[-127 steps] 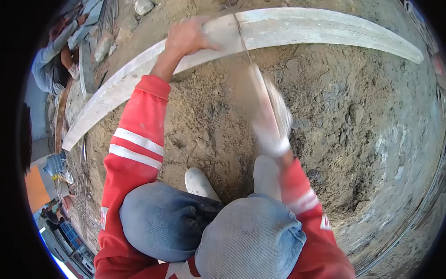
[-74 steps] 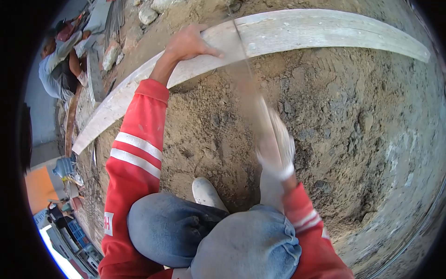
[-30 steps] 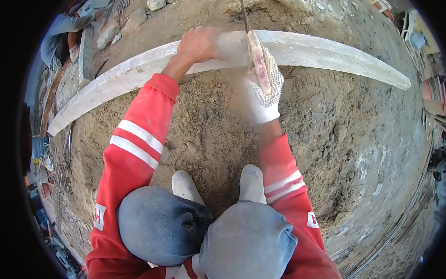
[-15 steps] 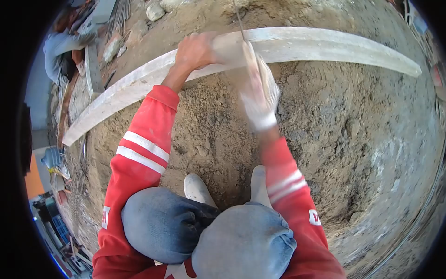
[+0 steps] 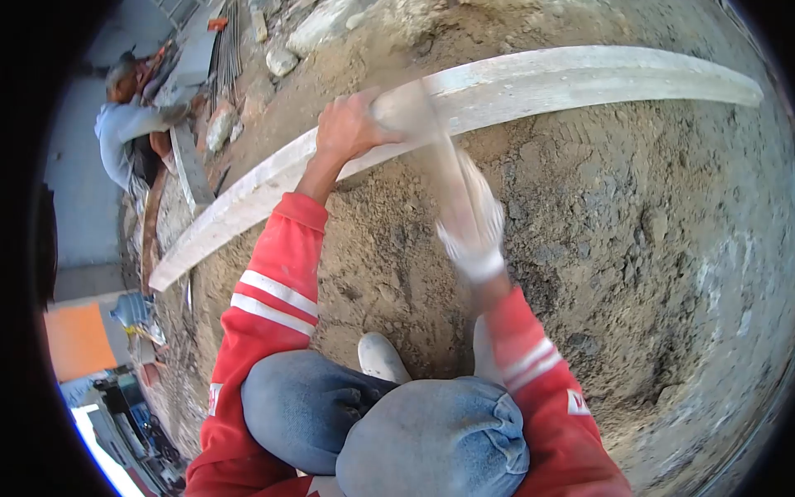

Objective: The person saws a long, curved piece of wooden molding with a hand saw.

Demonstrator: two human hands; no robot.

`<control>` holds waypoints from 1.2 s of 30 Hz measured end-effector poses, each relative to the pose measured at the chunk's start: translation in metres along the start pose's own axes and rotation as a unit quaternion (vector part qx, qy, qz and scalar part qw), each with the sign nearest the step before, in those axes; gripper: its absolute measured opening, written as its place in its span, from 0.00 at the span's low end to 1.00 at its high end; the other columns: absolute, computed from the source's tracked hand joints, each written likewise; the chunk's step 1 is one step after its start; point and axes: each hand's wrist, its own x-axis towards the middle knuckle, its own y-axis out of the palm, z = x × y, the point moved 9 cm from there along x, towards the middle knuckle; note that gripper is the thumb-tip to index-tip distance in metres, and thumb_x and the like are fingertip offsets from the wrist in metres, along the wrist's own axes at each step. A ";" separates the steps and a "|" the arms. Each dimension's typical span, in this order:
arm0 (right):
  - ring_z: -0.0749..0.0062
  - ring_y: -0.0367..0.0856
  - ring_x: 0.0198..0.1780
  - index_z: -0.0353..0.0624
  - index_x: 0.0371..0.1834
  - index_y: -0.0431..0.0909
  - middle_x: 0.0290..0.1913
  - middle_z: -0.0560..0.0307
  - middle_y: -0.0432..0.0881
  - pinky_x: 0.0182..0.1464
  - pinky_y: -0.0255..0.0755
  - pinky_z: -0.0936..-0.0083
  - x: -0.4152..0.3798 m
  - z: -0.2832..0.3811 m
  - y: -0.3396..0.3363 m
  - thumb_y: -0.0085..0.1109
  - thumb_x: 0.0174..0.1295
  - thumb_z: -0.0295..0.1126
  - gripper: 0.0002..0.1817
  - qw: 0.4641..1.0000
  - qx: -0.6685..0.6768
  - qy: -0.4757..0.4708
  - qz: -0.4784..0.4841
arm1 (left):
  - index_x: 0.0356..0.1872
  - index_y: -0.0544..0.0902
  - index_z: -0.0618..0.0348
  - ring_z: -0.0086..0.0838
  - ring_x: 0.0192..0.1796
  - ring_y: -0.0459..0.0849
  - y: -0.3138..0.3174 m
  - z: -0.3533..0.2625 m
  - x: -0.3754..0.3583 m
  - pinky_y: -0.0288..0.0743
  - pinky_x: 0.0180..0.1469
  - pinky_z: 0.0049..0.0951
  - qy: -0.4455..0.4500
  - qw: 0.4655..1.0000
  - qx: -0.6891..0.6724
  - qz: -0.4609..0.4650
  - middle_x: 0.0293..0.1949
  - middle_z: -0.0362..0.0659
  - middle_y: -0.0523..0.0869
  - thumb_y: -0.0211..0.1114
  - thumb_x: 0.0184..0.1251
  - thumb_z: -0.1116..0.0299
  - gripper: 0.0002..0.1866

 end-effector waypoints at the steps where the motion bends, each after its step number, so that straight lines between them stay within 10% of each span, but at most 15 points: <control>1: 0.39 0.76 0.72 0.36 0.78 0.68 0.74 0.34 0.74 0.70 0.73 0.53 0.023 -0.004 0.010 0.63 0.62 0.30 0.38 0.998 0.031 -0.033 -0.034 | 0.55 0.89 0.52 0.52 0.51 0.92 -0.002 -0.002 0.003 0.85 0.55 0.52 0.008 1.000 0.004 0.000 0.44 0.54 0.93 0.84 0.38 0.32 0.44; 5: 0.39 0.79 0.69 0.36 0.76 0.71 0.71 0.35 0.77 0.69 0.76 0.57 0.021 0.014 -0.017 0.67 0.58 0.22 0.38 0.999 0.032 -0.027 -0.016 | 0.52 0.88 0.53 0.53 0.50 0.92 -0.003 0.001 0.001 0.85 0.54 0.52 -0.003 1.000 0.011 0.009 0.43 0.55 0.93 0.84 0.38 0.31 0.43; 8: 0.44 0.80 0.68 0.34 0.82 0.65 0.80 0.41 0.70 0.70 0.74 0.56 -0.056 0.024 -0.040 0.53 0.62 0.20 0.39 0.986 -0.045 0.077 0.138 | 0.52 0.88 0.53 0.53 0.50 0.91 -0.004 -0.001 -0.001 0.85 0.53 0.52 0.000 1.000 0.019 -0.004 0.42 0.55 0.93 0.84 0.38 0.31 0.43; 12: 0.38 0.75 0.74 0.37 0.79 0.68 0.76 0.35 0.74 0.73 0.73 0.55 -0.095 0.019 -0.045 0.63 0.59 0.27 0.40 0.972 0.020 0.136 0.190 | 0.63 0.86 0.53 0.54 0.49 0.91 0.000 0.001 -0.002 0.83 0.56 0.53 -0.003 1.000 0.021 -0.022 0.45 0.55 0.93 0.83 0.37 0.30 0.51; 20: 0.69 0.87 0.48 0.38 0.79 0.69 0.70 0.47 0.81 0.47 0.80 0.73 0.061 0.010 -0.006 0.60 0.74 0.25 0.30 0.996 0.025 -0.055 -0.067 | 0.51 0.88 0.54 0.53 0.45 0.92 -0.004 0.000 0.000 0.85 0.51 0.53 0.002 1.000 0.003 0.005 0.40 0.54 0.93 0.84 0.36 0.30 0.45; 25: 0.55 0.83 0.64 0.36 0.83 0.63 0.82 0.43 0.69 0.64 0.79 0.62 -0.070 0.036 -0.047 0.53 0.68 0.22 0.36 0.982 -0.088 0.042 0.162 | 0.52 0.88 0.53 0.53 0.46 0.92 -0.002 0.000 -0.001 0.85 0.51 0.52 0.006 1.000 0.005 0.001 0.40 0.53 0.93 0.84 0.37 0.31 0.44; 26: 0.42 0.71 0.77 0.34 0.83 0.62 0.81 0.41 0.69 0.77 0.64 0.56 -0.096 0.039 -0.064 0.54 0.67 0.24 0.38 0.975 0.040 0.121 0.184 | 0.52 0.88 0.53 0.53 0.46 0.92 0.001 0.003 -0.003 0.85 0.51 0.52 -0.002 1.000 0.001 0.001 0.40 0.53 0.93 0.84 0.37 0.31 0.44; 30: 0.48 0.77 0.72 0.33 0.74 0.72 0.71 0.41 0.78 0.72 0.70 0.59 -0.236 0.018 -0.145 0.64 0.67 0.35 0.33 0.877 0.148 0.454 0.056 | 0.55 0.88 0.53 0.51 0.50 0.92 0.001 0.004 0.000 0.85 0.53 0.52 0.004 1.000 0.011 -0.003 0.43 0.53 0.93 0.83 0.38 0.30 0.46; 36: 0.49 0.76 0.71 0.36 0.75 0.73 0.70 0.44 0.78 0.74 0.65 0.57 -0.222 0.030 -0.234 0.59 0.73 0.42 0.32 0.938 -0.047 0.332 0.088 | 0.64 0.85 0.52 0.50 0.55 0.91 0.007 0.017 0.007 0.82 0.61 0.52 0.032 0.998 -0.055 -0.023 0.51 0.52 0.93 0.79 0.37 0.23 0.55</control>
